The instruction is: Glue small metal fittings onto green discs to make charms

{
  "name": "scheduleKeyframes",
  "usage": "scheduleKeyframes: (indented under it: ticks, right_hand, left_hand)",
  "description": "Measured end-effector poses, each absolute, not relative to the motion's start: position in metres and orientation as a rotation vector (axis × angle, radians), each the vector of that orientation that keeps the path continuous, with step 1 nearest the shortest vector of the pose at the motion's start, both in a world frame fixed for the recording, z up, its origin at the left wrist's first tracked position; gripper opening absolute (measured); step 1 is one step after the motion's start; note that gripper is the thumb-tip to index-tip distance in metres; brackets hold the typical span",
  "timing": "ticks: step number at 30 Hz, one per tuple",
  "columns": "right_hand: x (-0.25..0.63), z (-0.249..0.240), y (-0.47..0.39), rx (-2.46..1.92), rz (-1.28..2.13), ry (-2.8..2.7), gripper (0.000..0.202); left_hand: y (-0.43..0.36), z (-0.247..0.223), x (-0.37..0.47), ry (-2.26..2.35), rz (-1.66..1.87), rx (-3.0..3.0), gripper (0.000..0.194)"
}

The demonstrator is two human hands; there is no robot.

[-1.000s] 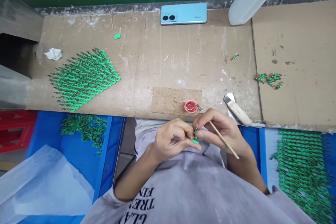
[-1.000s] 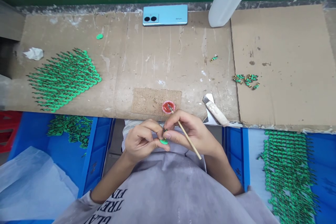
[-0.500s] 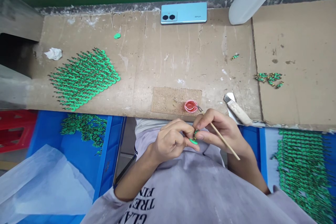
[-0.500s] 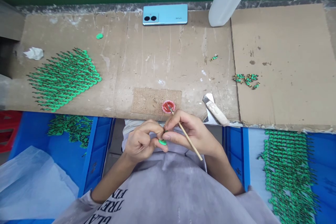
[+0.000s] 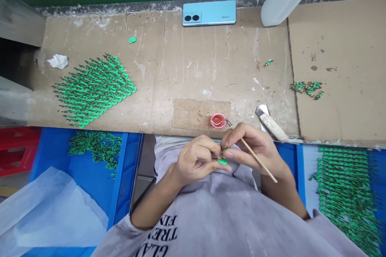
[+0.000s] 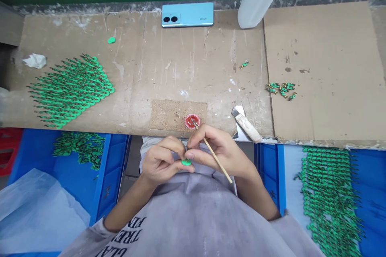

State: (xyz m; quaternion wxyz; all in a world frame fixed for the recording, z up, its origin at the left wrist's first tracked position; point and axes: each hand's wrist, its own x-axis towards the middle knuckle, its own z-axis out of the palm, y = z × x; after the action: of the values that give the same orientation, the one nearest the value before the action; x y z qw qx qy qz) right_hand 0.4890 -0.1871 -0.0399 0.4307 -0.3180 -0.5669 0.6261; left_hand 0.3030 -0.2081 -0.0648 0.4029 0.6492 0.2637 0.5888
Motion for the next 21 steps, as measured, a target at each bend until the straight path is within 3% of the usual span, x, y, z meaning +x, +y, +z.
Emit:
scheduleKeyframes:
  ticks: [21]
  right_hand:
    - [0.4879, -0.0380, -0.1867, -0.917, 1.524, -1.390, 0.014]
  left_hand:
    - [-0.2120, -0.0650, 0.3111, 0.661, 1.461, 1.391, 0.042]
